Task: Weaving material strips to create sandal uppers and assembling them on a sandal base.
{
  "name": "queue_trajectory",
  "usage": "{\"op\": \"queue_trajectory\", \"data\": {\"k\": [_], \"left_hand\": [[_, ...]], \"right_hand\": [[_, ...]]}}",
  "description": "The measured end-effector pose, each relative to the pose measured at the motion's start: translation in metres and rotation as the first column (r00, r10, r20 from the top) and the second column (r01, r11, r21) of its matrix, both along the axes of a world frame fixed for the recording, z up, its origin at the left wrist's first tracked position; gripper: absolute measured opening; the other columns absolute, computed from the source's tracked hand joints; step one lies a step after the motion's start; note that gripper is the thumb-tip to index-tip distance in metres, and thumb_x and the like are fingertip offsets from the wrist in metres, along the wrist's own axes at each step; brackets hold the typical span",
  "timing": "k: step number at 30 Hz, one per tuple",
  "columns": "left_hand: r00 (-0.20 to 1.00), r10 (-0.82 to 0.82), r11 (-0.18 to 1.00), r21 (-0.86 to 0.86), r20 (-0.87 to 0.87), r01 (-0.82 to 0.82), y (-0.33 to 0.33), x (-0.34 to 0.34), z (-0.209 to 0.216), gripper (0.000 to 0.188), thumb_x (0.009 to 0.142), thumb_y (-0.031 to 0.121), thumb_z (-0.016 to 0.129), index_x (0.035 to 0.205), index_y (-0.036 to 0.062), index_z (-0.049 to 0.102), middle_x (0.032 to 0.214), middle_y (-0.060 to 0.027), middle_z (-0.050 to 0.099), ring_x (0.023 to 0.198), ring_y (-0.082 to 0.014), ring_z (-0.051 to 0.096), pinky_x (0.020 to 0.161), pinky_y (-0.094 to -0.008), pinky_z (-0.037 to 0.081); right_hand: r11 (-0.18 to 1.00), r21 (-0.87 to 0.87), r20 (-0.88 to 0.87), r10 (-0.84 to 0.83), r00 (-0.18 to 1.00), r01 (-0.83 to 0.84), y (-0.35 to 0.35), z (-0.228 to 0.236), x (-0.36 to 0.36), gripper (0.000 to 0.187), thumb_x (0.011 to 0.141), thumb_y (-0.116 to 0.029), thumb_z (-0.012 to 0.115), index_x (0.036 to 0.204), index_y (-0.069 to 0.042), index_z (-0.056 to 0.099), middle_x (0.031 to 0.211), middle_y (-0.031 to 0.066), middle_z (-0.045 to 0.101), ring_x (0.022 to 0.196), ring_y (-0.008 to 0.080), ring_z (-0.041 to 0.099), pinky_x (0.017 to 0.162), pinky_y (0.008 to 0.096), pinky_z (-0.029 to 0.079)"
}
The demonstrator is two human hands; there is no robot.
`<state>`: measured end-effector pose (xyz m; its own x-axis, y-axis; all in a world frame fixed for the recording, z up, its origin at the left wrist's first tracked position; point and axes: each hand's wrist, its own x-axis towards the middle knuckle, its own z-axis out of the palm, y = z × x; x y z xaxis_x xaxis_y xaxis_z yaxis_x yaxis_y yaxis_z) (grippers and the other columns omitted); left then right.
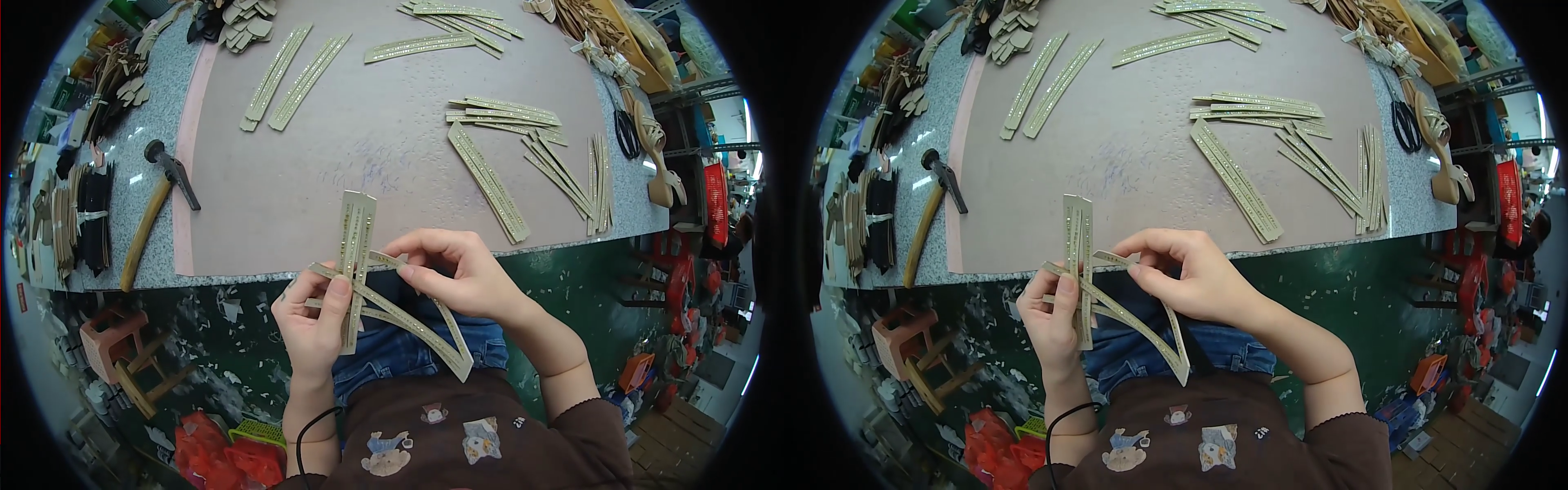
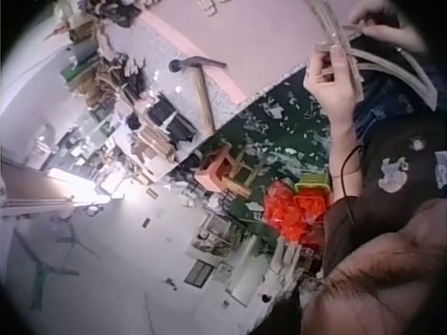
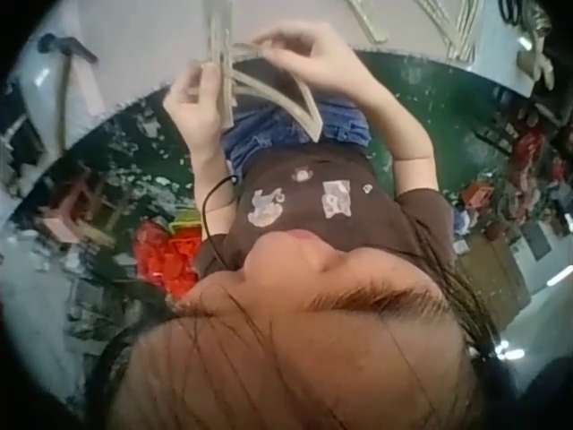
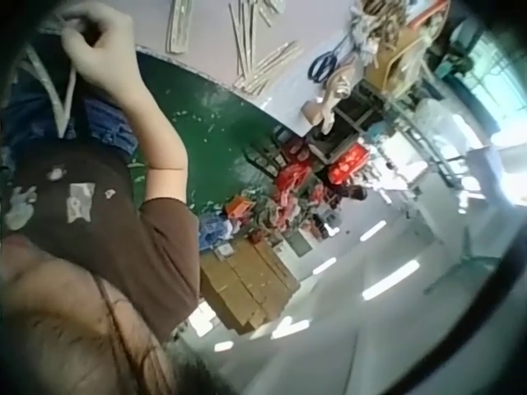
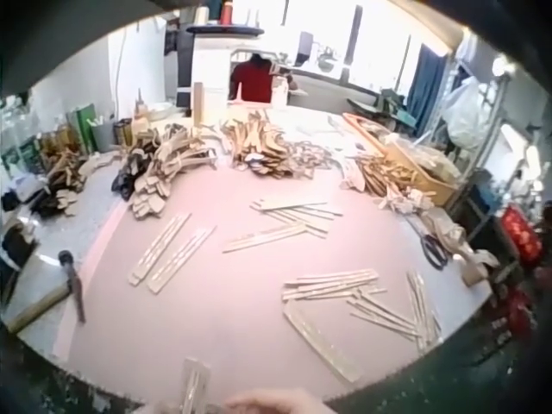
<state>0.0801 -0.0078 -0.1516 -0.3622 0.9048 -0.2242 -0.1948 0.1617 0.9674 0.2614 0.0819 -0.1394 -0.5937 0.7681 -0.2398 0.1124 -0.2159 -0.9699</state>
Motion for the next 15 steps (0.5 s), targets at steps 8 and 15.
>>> {"op": "queue_trajectory", "data": {"k": [8, 15], "left_hand": [[0.999, -0.008, 1.0, -0.016, -0.043, 0.008, 0.0, 0.002, 0.007, 0.015, 0.089, 0.008, 0.064, 0.096, -0.0048, 0.067, 0.073, -0.004, 0.063, 0.058, -0.0066, 0.048, 0.051, -0.0176, 0.039], [0.982, -0.039, 0.999, -0.013, -0.184, 0.037, 0.005, 0.012, 0.021, 0.013, 0.087, 0.004, 0.064, 0.095, -0.0053, 0.067, 0.072, -0.0046, 0.064, 0.057, -0.0069, 0.05, 0.052, -0.0185, 0.041]], "right_hand": [[1.0, 0.01, -0.016, 0.024, 1.0, -0.024, -0.001, 0.011, -0.002, 0.022, 0.086, 0.001, 0.06, 0.107, -0.001, 0.068, 0.079, 0.0018, 0.061, 0.067, 0.008, 0.05, 0.062, 0.0191, 0.04], [0.998, 0.052, -0.051, 0.042, 0.998, -0.04, 0.002, 0.021, 0.002, 0.016, 0.086, 0.001, 0.062, 0.101, -0.001, 0.067, 0.081, 0.0023, 0.061, 0.069, 0.0093, 0.051, 0.064, 0.0209, 0.042]]}}
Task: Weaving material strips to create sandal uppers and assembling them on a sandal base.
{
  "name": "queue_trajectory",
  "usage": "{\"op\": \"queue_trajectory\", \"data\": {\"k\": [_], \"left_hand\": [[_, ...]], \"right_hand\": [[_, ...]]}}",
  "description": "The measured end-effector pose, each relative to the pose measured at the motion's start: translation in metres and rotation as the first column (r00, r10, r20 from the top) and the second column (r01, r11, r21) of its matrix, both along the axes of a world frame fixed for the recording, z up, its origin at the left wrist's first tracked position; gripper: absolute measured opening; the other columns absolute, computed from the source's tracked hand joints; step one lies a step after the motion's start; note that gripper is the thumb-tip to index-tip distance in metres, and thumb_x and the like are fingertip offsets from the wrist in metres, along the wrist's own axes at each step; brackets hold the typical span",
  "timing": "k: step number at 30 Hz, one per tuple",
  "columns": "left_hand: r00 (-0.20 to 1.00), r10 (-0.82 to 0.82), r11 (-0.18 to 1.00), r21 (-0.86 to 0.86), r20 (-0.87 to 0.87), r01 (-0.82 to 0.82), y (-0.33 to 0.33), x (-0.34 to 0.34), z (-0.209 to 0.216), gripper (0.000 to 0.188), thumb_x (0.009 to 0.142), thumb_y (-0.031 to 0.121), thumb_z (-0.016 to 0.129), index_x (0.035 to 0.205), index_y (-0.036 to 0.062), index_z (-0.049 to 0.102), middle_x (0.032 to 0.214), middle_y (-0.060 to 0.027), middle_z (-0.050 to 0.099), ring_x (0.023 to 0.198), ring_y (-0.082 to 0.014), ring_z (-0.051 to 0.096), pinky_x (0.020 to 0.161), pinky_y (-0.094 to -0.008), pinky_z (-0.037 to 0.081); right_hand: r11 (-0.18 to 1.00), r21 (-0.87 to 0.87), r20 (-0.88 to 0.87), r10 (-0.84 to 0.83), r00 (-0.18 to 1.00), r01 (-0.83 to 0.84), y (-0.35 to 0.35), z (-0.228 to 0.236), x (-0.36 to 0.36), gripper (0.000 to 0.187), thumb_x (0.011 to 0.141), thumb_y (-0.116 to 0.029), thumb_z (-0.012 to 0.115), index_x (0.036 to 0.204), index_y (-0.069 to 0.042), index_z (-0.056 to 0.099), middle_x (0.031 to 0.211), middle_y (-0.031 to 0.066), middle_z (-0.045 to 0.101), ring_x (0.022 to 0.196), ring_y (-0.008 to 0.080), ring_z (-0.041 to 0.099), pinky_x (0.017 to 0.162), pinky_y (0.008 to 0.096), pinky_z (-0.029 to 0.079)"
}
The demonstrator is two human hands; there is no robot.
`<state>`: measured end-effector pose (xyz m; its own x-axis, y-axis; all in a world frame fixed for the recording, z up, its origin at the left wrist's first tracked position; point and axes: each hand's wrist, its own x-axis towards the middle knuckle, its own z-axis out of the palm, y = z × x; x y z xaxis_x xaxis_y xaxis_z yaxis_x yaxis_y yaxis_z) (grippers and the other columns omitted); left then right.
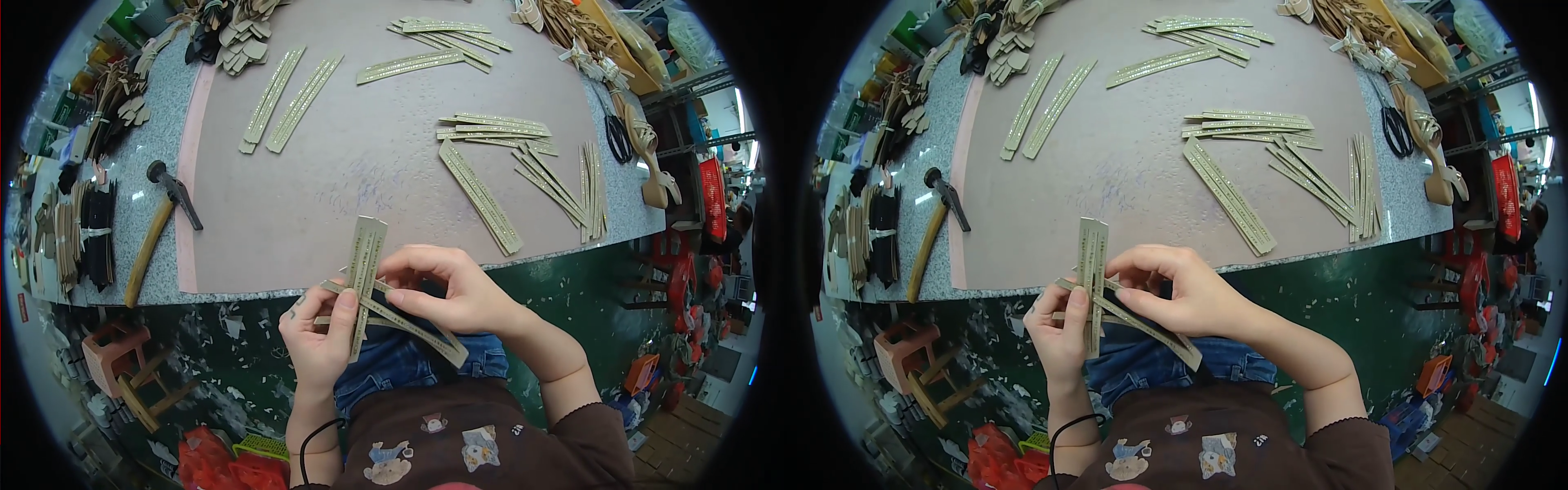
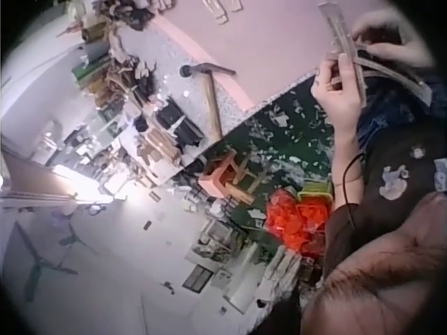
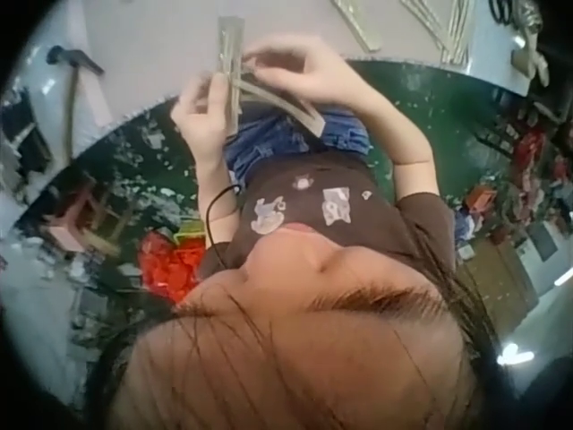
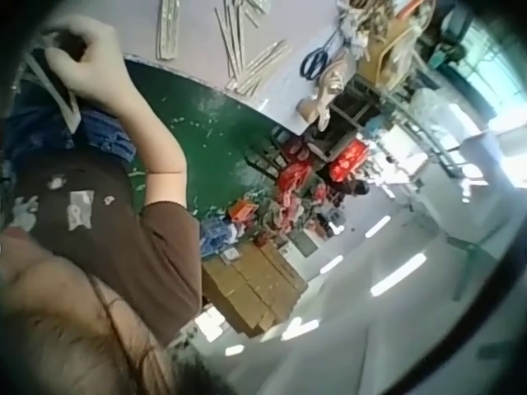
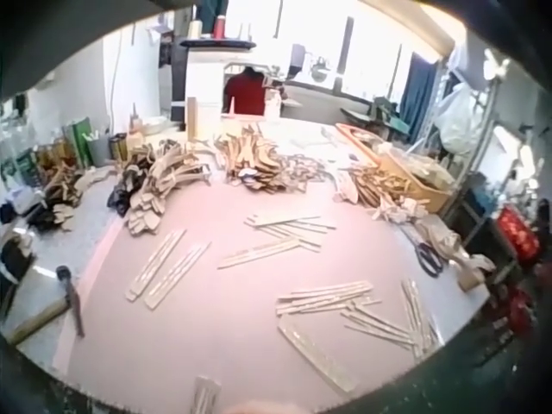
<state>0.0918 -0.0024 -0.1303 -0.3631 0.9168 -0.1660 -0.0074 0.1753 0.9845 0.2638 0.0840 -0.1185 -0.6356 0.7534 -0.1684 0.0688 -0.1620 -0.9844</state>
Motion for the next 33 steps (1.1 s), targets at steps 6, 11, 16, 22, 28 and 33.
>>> {"op": "queue_trajectory", "data": {"k": [6, 11, 16, 22, 28, 33], "left_hand": [[0.983, -0.025, 0.986, 0.156, -0.182, 0.054, 0.005, 0.009, -0.001, 0.011, 0.086, 0.001, 0.063, 0.094, -0.0053, 0.067, 0.073, -0.0059, 0.065, 0.055, -0.0075, 0.051, 0.051, -0.0192, 0.042], [0.994, 0.044, 0.998, 0.049, -0.102, -0.039, 0.003, 0.011, 0.005, 0.01, 0.086, 0.0, 0.063, 0.094, -0.0054, 0.067, 0.074, -0.0071, 0.065, 0.053, -0.0086, 0.051, 0.051, -0.0196, 0.043], [0.988, -0.068, 0.993, 0.09, -0.142, 0.081, 0.004, 0.008, 0.004, 0.009, 0.084, -0.001, 0.063, 0.091, -0.0053, 0.066, 0.073, -0.0074, 0.065, 0.053, -0.0101, 0.051, 0.05, -0.0206, 0.043], [0.913, -0.038, 0.951, 0.265, -0.406, 0.157, 0.008, 0.009, 0.001, 0.009, 0.082, -0.002, 0.065, 0.09, -0.0044, 0.067, 0.074, -0.0087, 0.066, 0.051, -0.0128, 0.05, 0.049, -0.0224, 0.043], [0.797, 0.069, 0.895, 0.39, -0.6, 0.216, 0.008, 0.01, -0.007, 0.008, 0.082, -0.001, 0.065, 0.09, -0.0029, 0.067, 0.075, -0.0093, 0.067, 0.051, -0.016, 0.052, 0.049, -0.0241, 0.043], [0.745, 0.075, 0.864, 0.416, -0.663, 0.283, 0.017, 0.008, -0.013, 0.008, 0.082, -0.001, 0.065, 0.09, -0.0017, 0.067, 0.077, -0.009, 0.068, 0.052, -0.0177, 0.054, 0.05, -0.0248, 0.044]], "right_hand": [[0.995, 0.1, 0.045, -0.033, 0.998, 0.028, 0.007, 0.0, -0.001, 0.007, 0.085, -0.006, 0.064, 0.091, -0.003, 0.066, 0.078, 0.0025, 0.061, 0.066, 0.0103, 0.049, 0.059, 0.0227, 0.041], [0.959, 0.215, -0.054, 0.203, 0.978, -0.187, 0.017, -0.005, 0.013, 0.009, 0.085, -0.005, 0.069, 0.093, -0.002, 0.066, 0.08, 0.0028, 0.062, 0.069, 0.0098, 0.052, 0.064, 0.0209, 0.043], [0.996, 0.045, 0.033, 0.075, 0.997, -0.077, 0.006, -0.001, 0.006, 0.01, 0.085, -0.006, 0.07, 0.093, -0.002, 0.066, 0.08, 0.0026, 0.063, 0.069, 0.0092, 0.053, 0.064, 0.0207, 0.043], [0.994, -0.104, 0.013, -0.027, 1.0, 0.028, 0.003, 0.001, 0.0, 0.01, 0.085, -0.007, 0.068, 0.093, -0.002, 0.066, 0.077, 0.0022, 0.063, 0.067, 0.0081, 0.052, 0.061, 0.0205, 0.042], [0.996, -0.076, -0.014, -0.038, 0.999, 0.037, 0.006, 0.0, 0.0, 0.01, 0.083, -0.01, 0.067, 0.09, -0.002, 0.066, 0.072, 0.0019, 0.06, 0.06, 0.0077, 0.047, 0.053, 0.0213, 0.038], [0.997, 0.03, 0.045, -0.078, 0.996, 0.077, 0.01, 0.001, -0.001, 0.009, 0.082, -0.008, 0.066, 0.087, -0.001, 0.065, 0.07, 0.0038, 0.06, 0.059, 0.0095, 0.048, 0.052, 0.0223, 0.039]]}}
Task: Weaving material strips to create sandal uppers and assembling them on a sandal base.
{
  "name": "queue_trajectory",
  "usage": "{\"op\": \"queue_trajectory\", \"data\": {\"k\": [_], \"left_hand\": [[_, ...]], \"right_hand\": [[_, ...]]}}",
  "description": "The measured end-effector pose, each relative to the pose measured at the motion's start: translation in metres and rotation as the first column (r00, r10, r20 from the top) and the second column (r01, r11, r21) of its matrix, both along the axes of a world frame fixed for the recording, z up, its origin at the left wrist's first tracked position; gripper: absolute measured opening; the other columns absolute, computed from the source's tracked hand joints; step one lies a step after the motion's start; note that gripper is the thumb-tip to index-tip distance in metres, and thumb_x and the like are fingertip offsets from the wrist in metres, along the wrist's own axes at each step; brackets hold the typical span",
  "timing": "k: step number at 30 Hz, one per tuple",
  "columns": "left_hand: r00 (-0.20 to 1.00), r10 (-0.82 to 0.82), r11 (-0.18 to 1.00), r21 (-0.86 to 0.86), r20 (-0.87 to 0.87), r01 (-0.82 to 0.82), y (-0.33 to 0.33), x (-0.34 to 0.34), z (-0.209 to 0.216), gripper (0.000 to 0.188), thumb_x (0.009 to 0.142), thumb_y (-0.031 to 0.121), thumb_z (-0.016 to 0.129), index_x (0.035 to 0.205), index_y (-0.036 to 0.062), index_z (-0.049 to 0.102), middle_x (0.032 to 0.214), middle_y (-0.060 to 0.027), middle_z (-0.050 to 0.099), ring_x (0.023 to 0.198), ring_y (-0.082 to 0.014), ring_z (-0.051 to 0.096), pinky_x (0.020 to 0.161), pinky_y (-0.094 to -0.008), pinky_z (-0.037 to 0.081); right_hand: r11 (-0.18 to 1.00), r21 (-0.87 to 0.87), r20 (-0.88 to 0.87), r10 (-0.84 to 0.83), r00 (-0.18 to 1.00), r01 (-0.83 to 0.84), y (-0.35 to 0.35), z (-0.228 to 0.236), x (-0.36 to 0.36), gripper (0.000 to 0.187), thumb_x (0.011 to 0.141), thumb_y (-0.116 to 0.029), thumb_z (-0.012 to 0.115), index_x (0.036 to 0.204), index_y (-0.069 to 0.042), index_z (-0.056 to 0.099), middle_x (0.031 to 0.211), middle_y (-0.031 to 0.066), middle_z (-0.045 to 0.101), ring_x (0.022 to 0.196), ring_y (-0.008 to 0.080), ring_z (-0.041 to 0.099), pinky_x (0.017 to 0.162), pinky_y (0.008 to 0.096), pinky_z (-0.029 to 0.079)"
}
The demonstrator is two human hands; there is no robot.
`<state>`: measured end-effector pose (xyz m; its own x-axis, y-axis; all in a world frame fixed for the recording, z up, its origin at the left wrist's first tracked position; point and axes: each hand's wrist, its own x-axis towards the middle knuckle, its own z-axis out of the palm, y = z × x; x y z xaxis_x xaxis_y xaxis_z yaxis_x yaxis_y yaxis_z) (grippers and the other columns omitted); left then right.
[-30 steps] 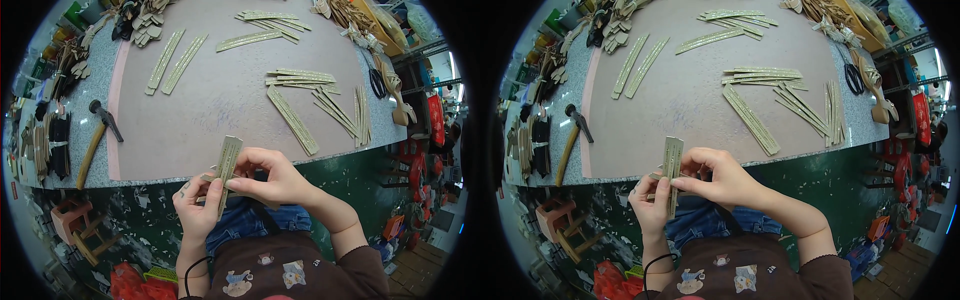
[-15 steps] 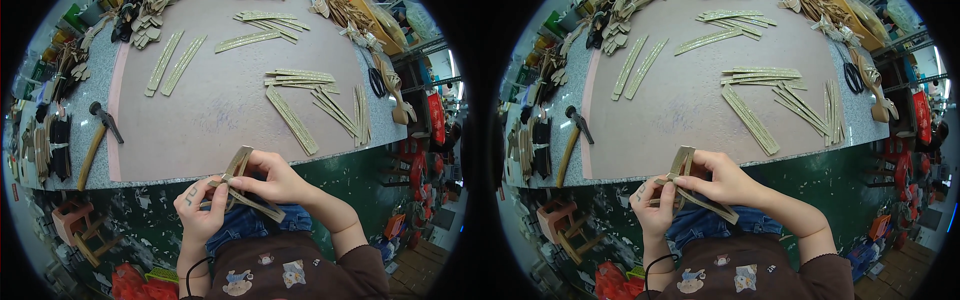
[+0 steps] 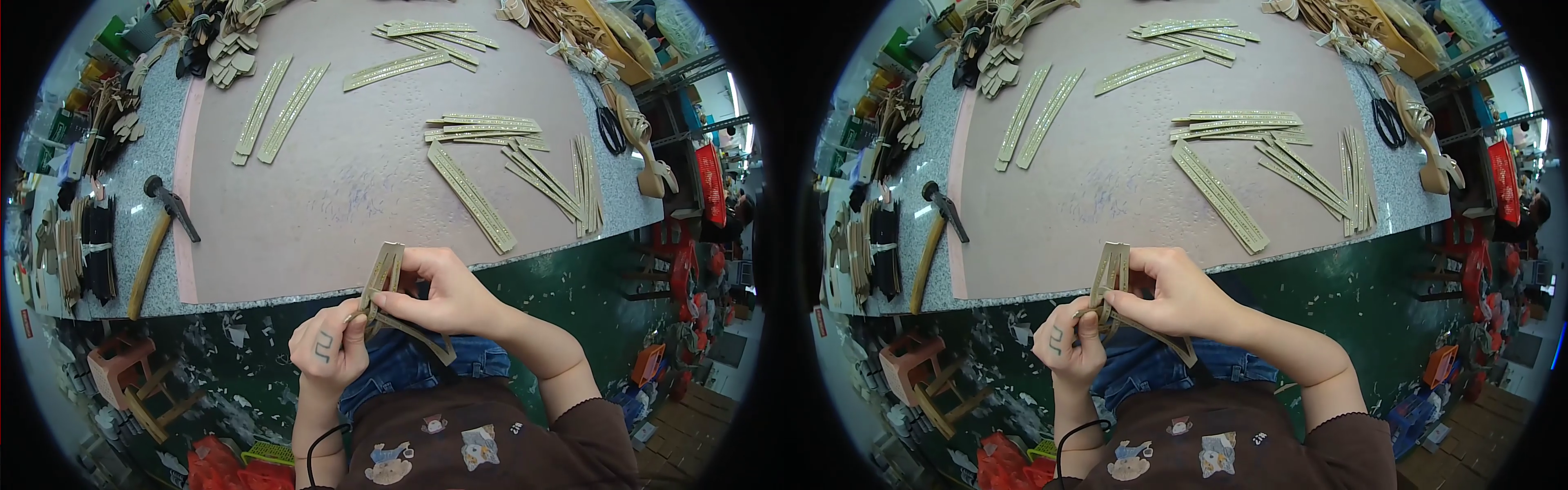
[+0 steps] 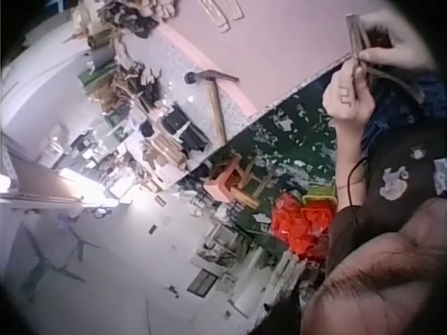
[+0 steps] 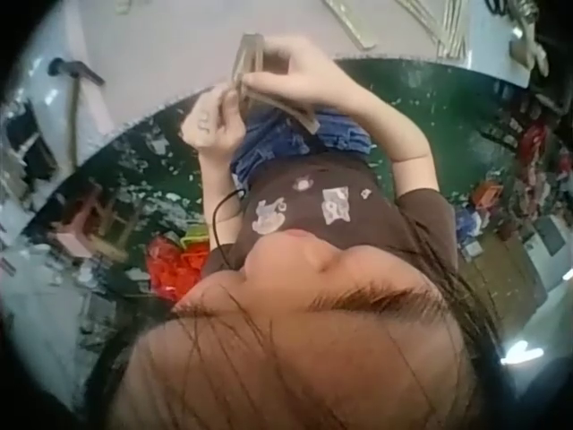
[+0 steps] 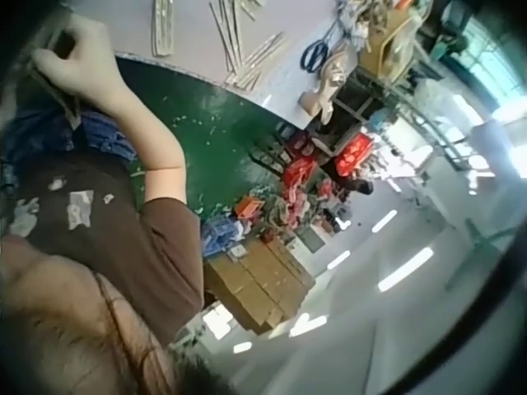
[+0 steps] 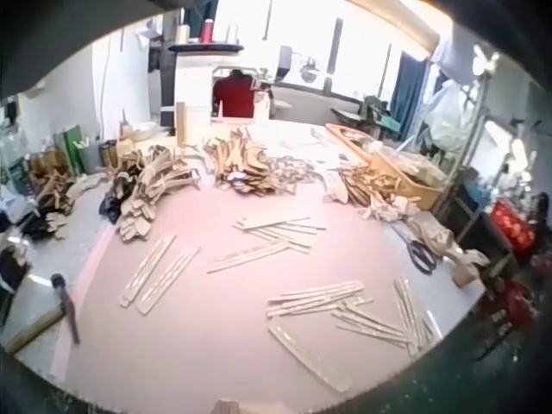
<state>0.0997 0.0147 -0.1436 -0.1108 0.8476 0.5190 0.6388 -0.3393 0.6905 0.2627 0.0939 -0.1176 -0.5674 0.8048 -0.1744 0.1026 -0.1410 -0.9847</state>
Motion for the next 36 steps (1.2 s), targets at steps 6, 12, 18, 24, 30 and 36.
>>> {"op": "queue_trajectory", "data": {"k": [6, 12, 18, 24, 30, 36], "left_hand": [[0.996, 0.011, 0.988, -0.156, 0.091, 0.003, 0.002, 0.033, 0.033, 0.011, 0.088, 0.006, 0.06, 0.094, 0.0007, 0.068, 0.081, -0.0107, 0.069, 0.058, -0.0209, 0.058, 0.054, -0.0282, 0.046], [0.975, 0.223, 0.911, -0.362, 0.028, -0.198, -0.049, 0.099, 0.121, 0.016, 0.093, 0.008, 0.051, 0.093, 0.0005, 0.065, 0.078, -0.0107, 0.066, 0.058, -0.0193, 0.054, 0.057, -0.0294, 0.046], [0.973, 0.061, 0.857, -0.512, 0.222, 0.063, -0.022, 0.14, 0.132, 0.02, 0.094, 0.004, 0.053, 0.112, 0.0059, 0.062, 0.095, -0.0131, 0.063, 0.072, -0.0233, 0.057, 0.07, -0.0297, 0.048], [0.981, -0.139, 0.99, -0.035, -0.132, 0.136, 0.058, 0.14, 0.118, 0.011, 0.084, -0.002, 0.06, 0.093, 0.003, 0.066, 0.074, -0.0091, 0.065, 0.049, -0.0238, 0.05, 0.049, -0.0337, 0.042], [0.98, 0.114, 0.993, -0.002, -0.161, -0.116, 0.059, 0.089, 0.094, 0.006, 0.088, 0.001, 0.059, 0.092, 0.0033, 0.063, 0.073, -0.0058, 0.064, 0.049, -0.0195, 0.05, 0.049, -0.0318, 0.043], [0.983, 0.176, 0.976, -0.123, -0.051, -0.181, 0.072, 0.094, 0.095, 0.009, 0.092, 0.003, 0.054, 0.097, 0.0026, 0.061, 0.076, -0.0078, 0.064, 0.05, -0.0204, 0.051, 0.05, -0.0328, 0.043]], "right_hand": [[0.984, 0.178, -0.047, 0.03, 0.998, -0.021, 0.003, 0.015, 0.039, 0.009, 0.082, -0.006, 0.069, 0.088, -0.002, 0.064, 0.074, 0.0032, 0.061, 0.062, 0.0098, 0.05, 0.055, 0.0223, 0.041], [0.955, 0.112, -0.242, 0.293, 0.925, -0.273, -0.02, 0.06, 0.087, 0.008, 0.083, -0.005, 0.067, 0.085, -0.001, 0.061, 0.074, 0.0062, 0.062, 0.059, 0.0157, 0.051, 0.054, 0.0267, 0.042], [0.944, 0.316, -0.241, 0.175, 0.954, -0.093, -0.001, 0.101, 0.167, 0.007, 0.084, -0.004, 0.067, 0.085, -0.002, 0.06, 0.069, 0.0059, 0.06, 0.056, 0.0157, 0.048, 0.053, 0.0274, 0.041], [0.903, 0.406, -0.067, -0.123, 0.99, 0.139, 0.034, 0.095, 0.149, 0.006, 0.089, -0.007, 0.063, 0.086, -0.003, 0.059, 0.066, 0.0042, 0.06, 0.053, 0.0132, 0.047, 0.05, 0.0259, 0.039], [0.915, 0.395, 0.047, -0.114, 0.992, 0.087, 0.045, 0.083, 0.1, 0.009, 0.089, -0.011, 0.064, 0.088, -0.002, 0.063, 0.068, 0.0057, 0.065, 0.052, 0.0129, 0.053, 0.049, 0.0256, 0.041], [0.981, 0.164, -0.02, -0.101, 0.995, 0.103, 0.062, 0.084, 0.106, 0.014, 0.091, -0.013, 0.064, 0.098, -0.001, 0.064, 0.074, 0.0055, 0.068, 0.06, 0.0111, 0.06, 0.053, 0.0222, 0.044]]}}
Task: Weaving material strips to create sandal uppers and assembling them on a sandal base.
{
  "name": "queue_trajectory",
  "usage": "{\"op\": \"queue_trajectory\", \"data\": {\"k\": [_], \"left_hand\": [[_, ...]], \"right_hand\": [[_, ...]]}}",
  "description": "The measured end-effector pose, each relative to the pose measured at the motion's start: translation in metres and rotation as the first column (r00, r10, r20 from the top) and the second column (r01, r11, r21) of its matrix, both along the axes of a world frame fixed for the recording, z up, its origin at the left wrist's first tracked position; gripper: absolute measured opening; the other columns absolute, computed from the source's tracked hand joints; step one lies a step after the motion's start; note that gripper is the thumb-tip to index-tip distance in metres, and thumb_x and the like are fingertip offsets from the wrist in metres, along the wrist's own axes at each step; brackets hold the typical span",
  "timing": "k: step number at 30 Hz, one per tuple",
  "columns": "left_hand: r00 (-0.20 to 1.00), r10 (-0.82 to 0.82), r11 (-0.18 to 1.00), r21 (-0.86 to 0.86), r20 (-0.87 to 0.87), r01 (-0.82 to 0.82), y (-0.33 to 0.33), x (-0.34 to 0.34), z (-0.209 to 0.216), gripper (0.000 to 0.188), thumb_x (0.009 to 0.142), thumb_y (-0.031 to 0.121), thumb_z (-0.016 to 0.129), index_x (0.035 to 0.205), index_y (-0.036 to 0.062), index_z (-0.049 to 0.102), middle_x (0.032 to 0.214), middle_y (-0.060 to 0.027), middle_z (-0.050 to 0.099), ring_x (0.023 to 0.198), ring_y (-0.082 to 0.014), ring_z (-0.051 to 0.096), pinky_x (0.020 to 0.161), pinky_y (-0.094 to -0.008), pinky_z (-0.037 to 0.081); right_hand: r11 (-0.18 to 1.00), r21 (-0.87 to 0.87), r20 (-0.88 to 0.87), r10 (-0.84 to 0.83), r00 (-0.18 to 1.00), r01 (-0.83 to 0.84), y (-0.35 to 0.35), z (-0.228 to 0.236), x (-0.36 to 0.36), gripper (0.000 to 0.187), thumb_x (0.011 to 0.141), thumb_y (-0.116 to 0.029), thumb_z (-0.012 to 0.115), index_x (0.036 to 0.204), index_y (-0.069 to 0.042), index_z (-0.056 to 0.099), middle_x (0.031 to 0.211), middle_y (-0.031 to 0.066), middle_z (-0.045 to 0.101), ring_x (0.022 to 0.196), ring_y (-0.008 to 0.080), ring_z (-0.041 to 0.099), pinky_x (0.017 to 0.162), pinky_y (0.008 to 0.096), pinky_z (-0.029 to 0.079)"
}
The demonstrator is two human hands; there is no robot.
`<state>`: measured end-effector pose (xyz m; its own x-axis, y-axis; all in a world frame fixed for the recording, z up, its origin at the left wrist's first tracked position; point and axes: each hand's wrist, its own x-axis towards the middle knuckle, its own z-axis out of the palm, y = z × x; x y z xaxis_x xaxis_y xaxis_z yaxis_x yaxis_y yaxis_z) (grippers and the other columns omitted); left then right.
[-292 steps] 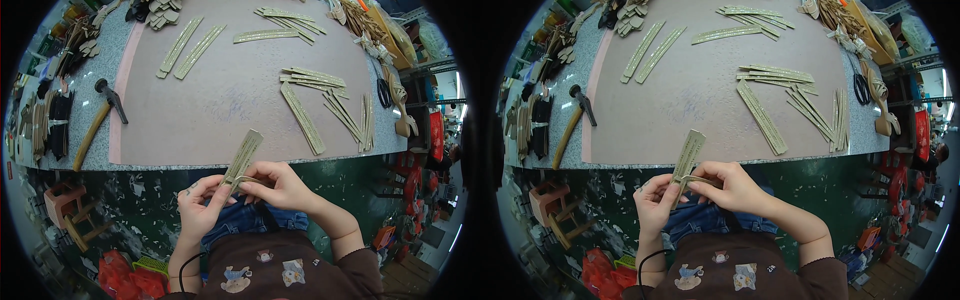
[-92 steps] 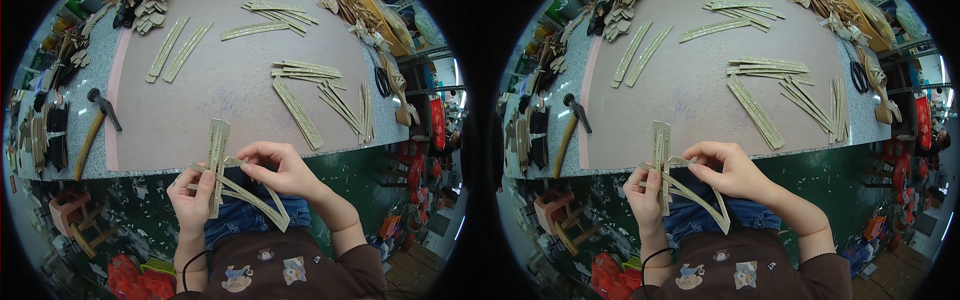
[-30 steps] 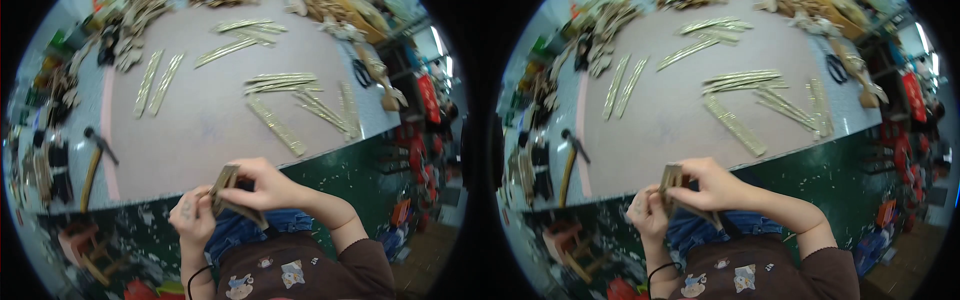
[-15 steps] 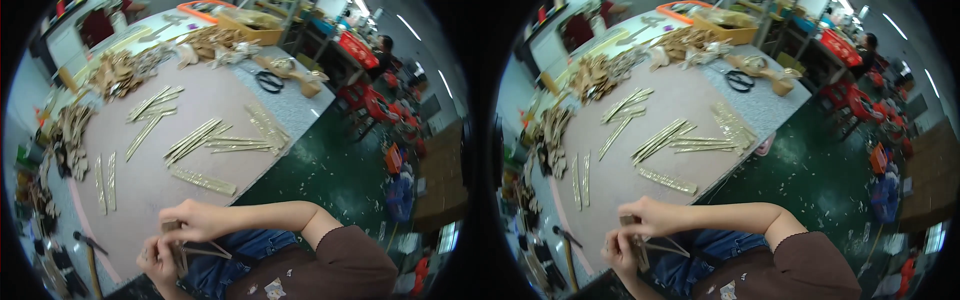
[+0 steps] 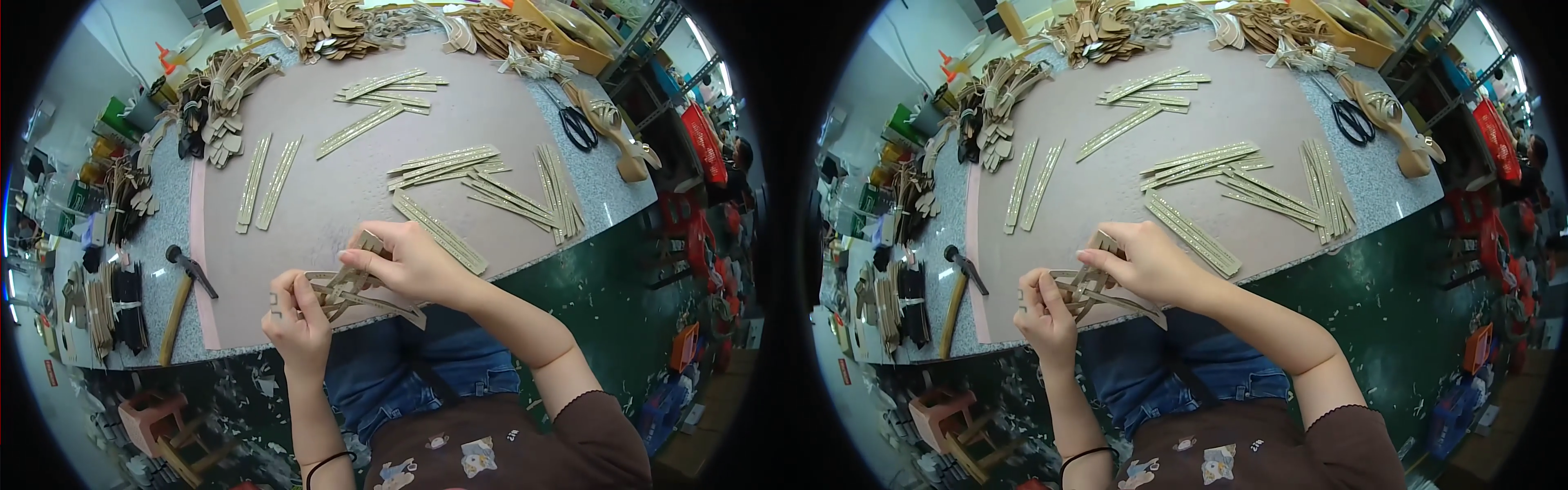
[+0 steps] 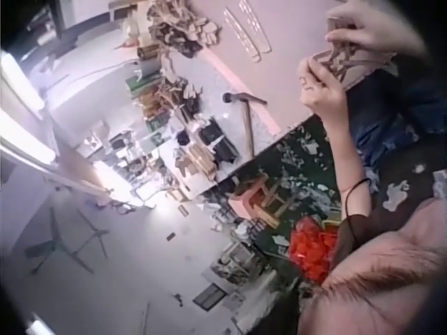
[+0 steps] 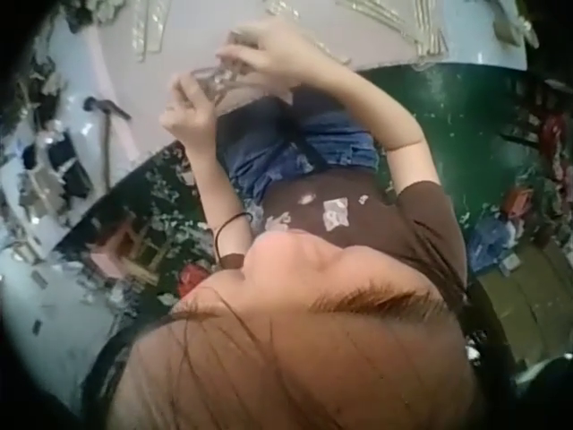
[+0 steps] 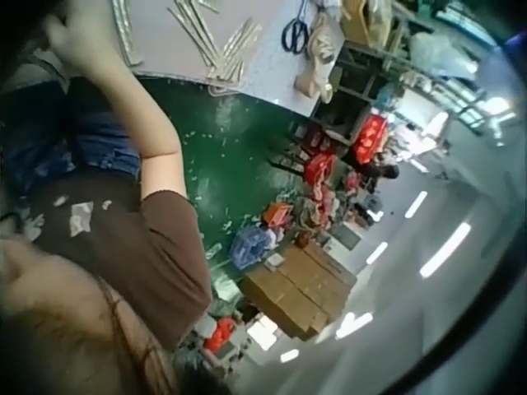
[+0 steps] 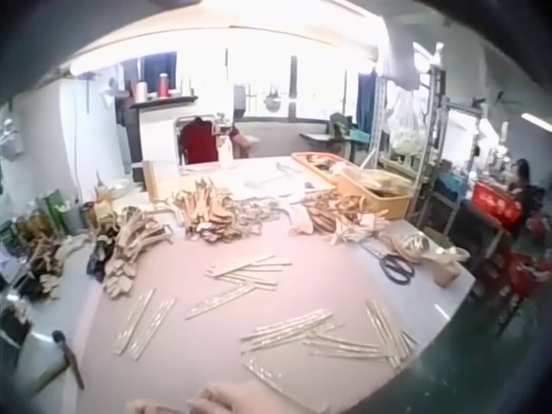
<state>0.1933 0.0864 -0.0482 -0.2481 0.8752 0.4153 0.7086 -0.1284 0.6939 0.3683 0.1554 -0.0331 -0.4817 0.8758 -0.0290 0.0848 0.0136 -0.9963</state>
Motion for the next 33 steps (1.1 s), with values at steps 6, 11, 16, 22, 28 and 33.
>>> {"op": "queue_trajectory", "data": {"k": [6, 11, 16, 22, 28, 33], "left_hand": [[0.932, 0.286, 0.921, -0.332, 0.223, -0.203, -0.05, -0.018, 0.019, 0.02, 0.1, 0.017, 0.047, 0.101, 0.0017, 0.059, 0.076, -0.0084, 0.061, 0.061, -0.0186, 0.052, 0.059, -0.03, 0.044], [0.761, 0.355, 0.931, 0.276, -0.543, -0.237, -0.055, 0.036, 0.032, 0.017, 0.094, 0.014, 0.054, 0.1, 0.0024, 0.065, 0.089, -0.0051, 0.066, 0.078, -0.0195, 0.06, 0.075, -0.0321, 0.048], [0.932, -0.351, 0.891, 0.271, -0.094, 0.363, -0.026, 0.107, 0.091, 0.024, 0.094, 0.003, 0.054, 0.117, 0.0045, 0.063, 0.095, -0.0141, 0.067, 0.08, -0.0262, 0.062, 0.078, -0.0312, 0.051], [0.433, -0.829, 0.183, 0.558, -0.355, 0.809, -0.008, 0.215, 0.121, 0.02, 0.087, 0.001, 0.059, 0.106, 0.0027, 0.067, 0.1, -0.0137, 0.069, 0.087, -0.0253, 0.064, 0.08, -0.0301, 0.051], [0.567, -0.786, 0.422, 0.456, -0.247, 0.784, -0.029, 0.164, 0.07, 0.02, 0.088, 0.003, 0.059, 0.106, 0.0026, 0.067, 0.098, -0.0125, 0.069, 0.086, -0.0249, 0.063, 0.08, -0.0307, 0.05], [0.675, -0.704, 0.576, 0.381, -0.219, 0.724, -0.049, 0.137, 0.071, 0.02, 0.088, 0.005, 0.059, 0.106, 0.0025, 0.067, 0.097, -0.0115, 0.069, 0.086, -0.0246, 0.063, 0.079, -0.0311, 0.05]], "right_hand": [[0.938, 0.329, -0.006, -0.111, 0.994, 0.107, -0.027, 0.019, 0.072, 0.03, 0.088, -0.016, 0.07, 0.113, -0.002, 0.064, 0.095, 0.0102, 0.07, 0.08, 0.0171, 0.064, 0.074, 0.0264, 0.052], [0.64, 0.408, 0.144, -0.749, 0.647, 0.65, 0.01, 0.039, 0.285, 0.029, 0.085, -0.019, 0.072, 0.107, -0.004, 0.064, 0.106, 0.0068, 0.064, 0.09, 0.0174, 0.057, 0.082, 0.0286, 0.049], [-0.112, 0.517, 0.143, -0.966, -0.214, 0.849, 0.019, -0.013, 0.51, 0.091, 0.067, -0.028, 0.087, 0.134, 0.006, 0.035, 0.137, 0.0226, 0.041, 0.121, 0.0308, 0.049, 0.099, 0.0383, 0.044], [0.248, 0.315, 0.108, -0.968, 0.224, 0.916, 0.06, -0.073, 0.574, 0.082, 0.065, -0.019, 0.086, 0.13, 0.004, 0.042, 0.125, 0.0204, 0.055, 0.101, 0.0276, 0.059, 0.088, 0.0325, 0.05], [-0.036, 0.828, -0.1, -0.991, 0.085, 0.56, 0.043, -0.082, 0.487, 0.06, 0.071, -0.015, 0.083, 0.112, -0.001, 0.042, 0.104, 0.0179, 0.056, 0.09, 0.0287, 0.062, 0.083, 0.0377, 0.05], [0.061, 0.974, 0.001, -0.964, 0.265, 0.216, -0.017, -0.043, 0.334, 0.062, 0.072, -0.006, 0.082, 0.114, -0.004, 0.037, 0.119, 0.0196, 0.054, 0.097, 0.032, 0.06, 0.087, 0.0389, 0.049]]}}
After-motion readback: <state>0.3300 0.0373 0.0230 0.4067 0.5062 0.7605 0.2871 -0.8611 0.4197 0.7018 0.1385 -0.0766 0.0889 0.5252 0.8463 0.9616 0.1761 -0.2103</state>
